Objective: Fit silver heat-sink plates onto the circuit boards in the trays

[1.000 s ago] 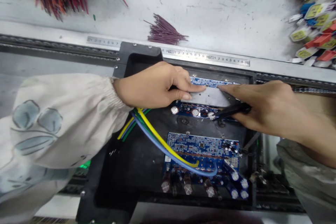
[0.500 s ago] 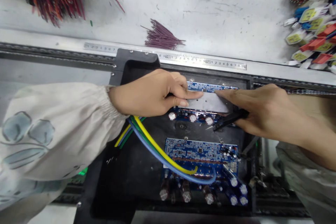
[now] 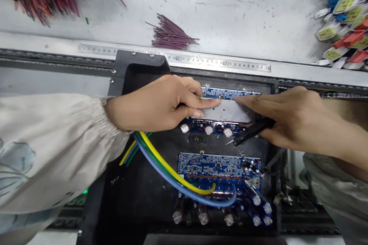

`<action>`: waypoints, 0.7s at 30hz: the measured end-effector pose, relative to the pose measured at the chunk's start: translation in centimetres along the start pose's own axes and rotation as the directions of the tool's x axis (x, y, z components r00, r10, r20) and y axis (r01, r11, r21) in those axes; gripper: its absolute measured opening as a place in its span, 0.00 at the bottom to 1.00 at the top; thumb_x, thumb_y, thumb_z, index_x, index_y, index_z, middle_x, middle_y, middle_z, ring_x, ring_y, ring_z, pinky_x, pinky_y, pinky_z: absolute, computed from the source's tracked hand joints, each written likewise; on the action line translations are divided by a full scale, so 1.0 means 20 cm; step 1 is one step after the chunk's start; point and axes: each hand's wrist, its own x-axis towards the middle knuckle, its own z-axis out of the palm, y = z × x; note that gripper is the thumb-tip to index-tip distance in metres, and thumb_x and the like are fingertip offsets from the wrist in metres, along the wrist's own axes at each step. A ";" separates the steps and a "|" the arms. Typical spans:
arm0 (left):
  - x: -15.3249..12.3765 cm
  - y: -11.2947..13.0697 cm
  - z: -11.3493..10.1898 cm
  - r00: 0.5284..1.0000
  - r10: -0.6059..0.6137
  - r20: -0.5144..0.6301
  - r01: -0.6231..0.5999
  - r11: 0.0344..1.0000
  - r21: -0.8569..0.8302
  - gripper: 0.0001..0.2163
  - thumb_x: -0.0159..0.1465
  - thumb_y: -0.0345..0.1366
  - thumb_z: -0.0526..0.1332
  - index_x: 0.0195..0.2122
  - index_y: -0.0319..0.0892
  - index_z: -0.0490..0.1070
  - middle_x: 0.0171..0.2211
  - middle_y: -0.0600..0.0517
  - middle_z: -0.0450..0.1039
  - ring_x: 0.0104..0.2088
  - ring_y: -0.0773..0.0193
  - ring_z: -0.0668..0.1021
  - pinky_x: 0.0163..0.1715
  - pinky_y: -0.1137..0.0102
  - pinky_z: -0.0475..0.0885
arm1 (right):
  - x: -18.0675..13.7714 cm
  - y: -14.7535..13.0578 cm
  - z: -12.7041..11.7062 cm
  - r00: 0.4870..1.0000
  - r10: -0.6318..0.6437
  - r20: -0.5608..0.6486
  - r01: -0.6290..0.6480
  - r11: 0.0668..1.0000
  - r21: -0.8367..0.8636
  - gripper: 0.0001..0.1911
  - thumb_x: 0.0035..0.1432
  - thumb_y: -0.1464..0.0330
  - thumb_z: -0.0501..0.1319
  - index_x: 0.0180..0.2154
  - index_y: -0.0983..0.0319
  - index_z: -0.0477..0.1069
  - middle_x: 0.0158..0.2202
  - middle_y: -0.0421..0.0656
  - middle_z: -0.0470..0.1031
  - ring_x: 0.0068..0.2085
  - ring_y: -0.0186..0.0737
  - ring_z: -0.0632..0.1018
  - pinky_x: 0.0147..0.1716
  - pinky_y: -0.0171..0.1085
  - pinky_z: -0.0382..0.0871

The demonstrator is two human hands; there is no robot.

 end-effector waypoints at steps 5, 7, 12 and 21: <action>0.00 0.00 0.00 1.000 0.014 0.006 -0.014 1.000 0.010 0.18 0.67 0.32 0.52 0.56 0.51 0.71 0.32 0.54 0.70 0.32 0.70 0.70 0.35 0.78 0.63 | -0.01 -0.01 -0.01 0.999 0.035 0.041 -0.035 0.999 -0.001 0.22 0.57 0.70 0.50 0.53 0.65 0.68 0.37 0.45 0.81 0.28 0.42 0.79 0.25 0.39 0.65; 0.00 -0.01 0.01 1.000 0.012 0.012 -0.012 1.000 0.018 0.18 0.67 0.33 0.51 0.56 0.52 0.70 0.33 0.54 0.70 0.32 0.70 0.70 0.36 0.77 0.63 | -0.01 -0.01 0.00 0.997 0.065 0.038 -0.066 0.998 0.017 0.23 0.57 0.70 0.51 0.54 0.64 0.68 0.38 0.45 0.81 0.30 0.43 0.79 0.25 0.39 0.66; 0.01 -0.01 0.00 1.000 0.001 0.011 -0.001 1.000 0.009 0.15 0.66 0.39 0.53 0.50 0.50 0.76 0.31 0.53 0.69 0.31 0.68 0.70 0.35 0.75 0.64 | -0.01 -0.03 -0.02 0.986 0.164 0.027 -0.166 0.980 0.112 0.21 0.59 0.69 0.55 0.53 0.64 0.72 0.35 0.45 0.81 0.29 0.42 0.79 0.26 0.39 0.68; 0.02 0.00 0.01 1.000 0.022 -0.012 -0.022 1.000 0.002 0.16 0.66 0.39 0.55 0.53 0.48 0.72 0.32 0.52 0.71 0.30 0.67 0.70 0.32 0.71 0.64 | -0.05 -0.08 -0.06 0.887 0.453 -0.091 -0.420 0.873 0.249 0.17 0.62 0.60 0.60 0.48 0.61 0.76 0.41 0.43 0.81 0.35 0.41 0.80 0.34 0.38 0.72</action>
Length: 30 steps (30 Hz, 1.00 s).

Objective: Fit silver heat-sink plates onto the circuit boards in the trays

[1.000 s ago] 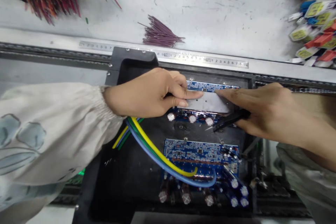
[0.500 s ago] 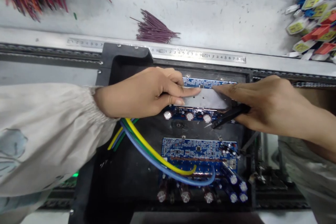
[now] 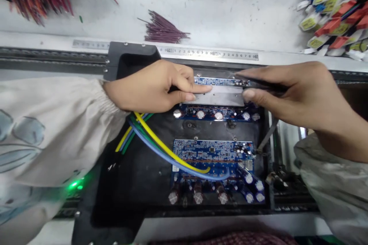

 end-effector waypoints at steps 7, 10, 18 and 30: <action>0.02 0.03 0.00 0.993 -0.112 -0.036 0.111 0.993 -0.041 0.15 0.63 0.43 0.61 0.48 0.46 0.76 0.29 0.52 0.72 0.30 0.69 0.70 0.31 0.73 0.64 | -0.09 0.02 -0.02 0.988 0.116 -0.099 -0.124 0.988 -0.088 0.13 0.67 0.64 0.53 0.43 0.60 0.74 0.39 0.47 0.79 0.39 0.43 0.78 0.39 0.42 0.71; 0.04 0.05 -0.02 0.977 -0.212 -0.012 0.210 0.974 -0.088 0.15 0.60 0.44 0.64 0.45 0.44 0.78 0.31 0.51 0.77 0.31 0.68 0.73 0.33 0.74 0.67 | -0.07 0.04 -0.01 0.994 -0.022 -0.112 0.020 1.000 -0.016 0.09 0.64 0.68 0.57 0.41 0.62 0.75 0.40 0.47 0.79 0.41 0.43 0.78 0.41 0.42 0.71; 0.16 0.14 -0.12 0.890 -0.437 0.126 0.401 0.885 0.237 0.20 0.56 0.42 0.67 0.51 0.48 0.75 0.31 0.59 0.79 0.27 0.72 0.73 0.29 0.77 0.65 | 0.06 0.01 0.06 0.985 -0.032 0.169 0.051 0.993 -0.110 0.14 0.56 0.62 0.65 0.43 0.59 0.78 0.41 0.47 0.80 0.43 0.51 0.79 0.45 0.47 0.72; 0.18 0.10 -0.04 0.930 -0.358 0.083 0.355 0.934 0.044 0.15 0.55 0.47 0.62 0.35 0.41 0.78 0.30 0.54 0.78 0.30 0.67 0.75 0.32 0.73 0.65 | 0.14 0.01 0.06 0.949 -0.020 0.315 0.098 0.967 -0.236 0.20 0.52 0.57 0.66 0.43 0.62 0.75 0.32 0.44 0.77 0.34 0.46 0.77 0.32 0.39 0.65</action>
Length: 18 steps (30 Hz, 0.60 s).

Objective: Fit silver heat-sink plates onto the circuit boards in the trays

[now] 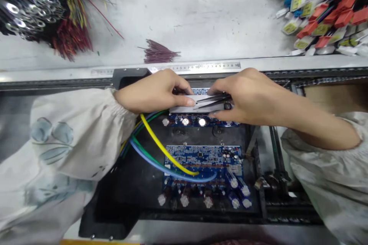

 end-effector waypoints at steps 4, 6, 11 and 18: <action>0.00 -0.04 0.03 0.994 0.079 -0.070 -0.084 0.994 -0.064 0.14 0.56 0.46 0.62 0.34 0.39 0.77 0.30 0.52 0.77 0.32 0.65 0.75 0.33 0.71 0.66 | 0.07 -0.02 -0.02 0.998 -0.005 0.062 0.011 0.996 -0.089 0.19 0.47 0.57 0.67 0.39 0.62 0.76 0.30 0.44 0.76 0.30 0.44 0.76 0.26 0.37 0.62; 0.01 -0.06 0.04 0.985 0.152 -0.076 -0.158 0.984 -0.077 0.13 0.58 0.44 0.62 0.35 0.39 0.77 0.31 0.52 0.77 0.32 0.65 0.75 0.33 0.71 0.66 | 0.09 -0.03 -0.03 0.995 -0.018 0.095 0.029 0.993 -0.119 0.17 0.47 0.57 0.68 0.36 0.62 0.76 0.29 0.45 0.75 0.29 0.44 0.76 0.26 0.38 0.62; 0.01 -0.11 0.04 0.942 0.323 -0.093 -0.333 0.937 -0.111 0.09 0.62 0.39 0.62 0.37 0.41 0.78 0.30 0.53 0.75 0.29 0.69 0.74 0.31 0.73 0.66 | 0.12 -0.02 -0.06 0.969 -0.079 0.235 0.098 0.993 -0.070 0.19 0.48 0.61 0.70 0.42 0.62 0.77 0.33 0.45 0.76 0.34 0.44 0.76 0.31 0.39 0.64; 0.01 -0.14 0.06 0.915 0.382 -0.130 -0.398 0.906 -0.140 0.10 0.64 0.42 0.63 0.41 0.45 0.79 0.28 0.53 0.73 0.28 0.69 0.73 0.29 0.72 0.67 | 0.12 0.01 -0.06 0.954 -0.151 0.258 0.169 0.984 -0.050 0.19 0.51 0.60 0.69 0.43 0.63 0.78 0.28 0.42 0.74 0.29 0.38 0.71 0.26 0.37 0.58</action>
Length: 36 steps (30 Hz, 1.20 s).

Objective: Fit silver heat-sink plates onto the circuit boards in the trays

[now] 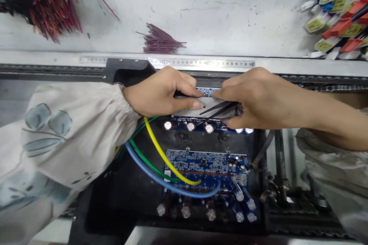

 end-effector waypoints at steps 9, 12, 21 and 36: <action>0.00 0.01 0.01 1.000 0.007 -0.007 -0.007 1.000 0.012 0.09 0.63 0.40 0.63 0.41 0.45 0.80 0.28 0.52 0.73 0.28 0.68 0.73 0.29 0.72 0.67 | 0.00 0.00 0.01 1.000 0.020 -0.002 -0.020 1.000 -0.008 0.15 0.50 0.60 0.69 0.38 0.62 0.78 0.27 0.41 0.72 0.27 0.36 0.70 0.27 0.37 0.57; -0.01 0.00 0.00 1.000 0.013 -0.012 -0.012 1.000 0.021 0.09 0.63 0.40 0.63 0.42 0.44 0.80 0.28 0.52 0.73 0.27 0.69 0.73 0.29 0.72 0.67 | 0.01 -0.01 0.02 0.998 -0.013 -0.061 0.013 1.000 0.006 0.14 0.50 0.60 0.69 0.37 0.61 0.77 0.26 0.39 0.72 0.26 0.34 0.69 0.27 0.36 0.57; 0.03 0.04 0.02 0.999 -0.047 0.018 0.047 0.999 -0.011 0.09 0.63 0.39 0.62 0.39 0.43 0.80 0.26 0.53 0.70 0.28 0.70 0.71 0.30 0.73 0.65 | -0.04 0.00 0.04 0.997 0.020 -0.074 -0.014 0.996 0.085 0.16 0.50 0.65 0.68 0.41 0.65 0.77 0.28 0.41 0.71 0.27 0.35 0.68 0.28 0.36 0.57; -0.43 -0.25 -0.26 0.994 -0.090 0.063 0.084 0.991 0.101 0.14 0.65 0.45 0.60 0.41 0.38 0.73 0.35 0.51 0.72 0.37 0.64 0.75 0.42 0.63 0.72 | 0.00 -0.54 0.04 0.702 0.593 -0.394 -0.374 0.778 0.505 0.19 0.63 0.60 0.58 0.50 0.63 0.75 0.46 0.48 0.78 0.47 0.42 0.77 0.46 0.38 0.68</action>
